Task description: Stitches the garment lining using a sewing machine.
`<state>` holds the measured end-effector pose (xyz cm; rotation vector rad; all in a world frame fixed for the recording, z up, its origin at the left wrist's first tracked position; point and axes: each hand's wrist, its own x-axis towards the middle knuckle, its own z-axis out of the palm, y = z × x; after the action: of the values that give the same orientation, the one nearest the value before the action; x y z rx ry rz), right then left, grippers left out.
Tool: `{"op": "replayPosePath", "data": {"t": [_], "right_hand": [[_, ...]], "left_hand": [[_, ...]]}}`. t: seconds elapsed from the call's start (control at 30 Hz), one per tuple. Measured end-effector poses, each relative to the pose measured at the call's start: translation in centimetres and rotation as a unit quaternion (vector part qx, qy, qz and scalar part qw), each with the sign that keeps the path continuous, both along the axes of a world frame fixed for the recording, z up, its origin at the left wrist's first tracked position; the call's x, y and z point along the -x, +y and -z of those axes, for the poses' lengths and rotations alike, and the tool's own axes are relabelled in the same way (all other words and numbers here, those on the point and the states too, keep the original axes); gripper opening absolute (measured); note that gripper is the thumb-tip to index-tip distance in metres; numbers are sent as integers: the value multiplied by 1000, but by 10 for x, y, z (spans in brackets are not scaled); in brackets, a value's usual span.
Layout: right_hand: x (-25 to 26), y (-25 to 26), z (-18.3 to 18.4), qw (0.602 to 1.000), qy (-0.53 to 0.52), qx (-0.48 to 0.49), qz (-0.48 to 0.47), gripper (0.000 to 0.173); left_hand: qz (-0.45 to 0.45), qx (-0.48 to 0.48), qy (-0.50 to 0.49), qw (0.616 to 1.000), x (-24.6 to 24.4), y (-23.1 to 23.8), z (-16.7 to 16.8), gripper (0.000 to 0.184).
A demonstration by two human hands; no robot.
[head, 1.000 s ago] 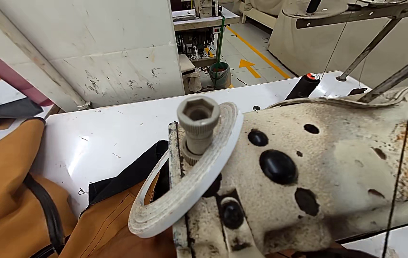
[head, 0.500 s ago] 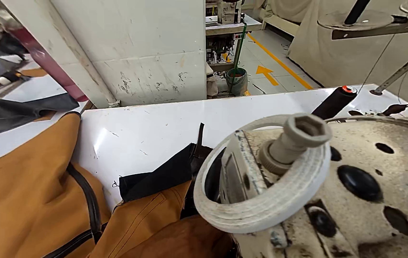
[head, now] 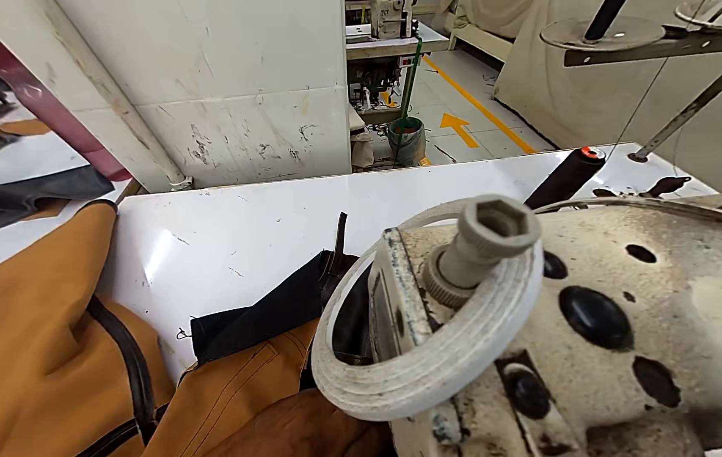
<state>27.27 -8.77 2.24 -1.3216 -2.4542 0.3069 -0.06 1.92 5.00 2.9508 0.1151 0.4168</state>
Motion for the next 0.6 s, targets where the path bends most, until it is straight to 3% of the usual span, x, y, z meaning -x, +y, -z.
{"op": "replayPosePath", "data": {"t": [0.27, 0.5, 0.57, 0.6], "right_hand": [[-3, -1, 0, 998, 14, -60, -7, 34], [-1, -2, 1, 994, -24, -111, -1, 31], [-13, -9, 29, 994, -11, -108, -8, 30], [-24, -18, 64, 993, 6, -114, 6, 33]], "left_hand": [[-13, 105, 27, 994, 2, 2, -1, 26], [4, 83, 1, 997, 7, 4, 3, 26], [-4, 77, 0, 997, 8, 4, 8, 26], [-7, 77, -2, 997, 8, 4, 10, 25]]}}
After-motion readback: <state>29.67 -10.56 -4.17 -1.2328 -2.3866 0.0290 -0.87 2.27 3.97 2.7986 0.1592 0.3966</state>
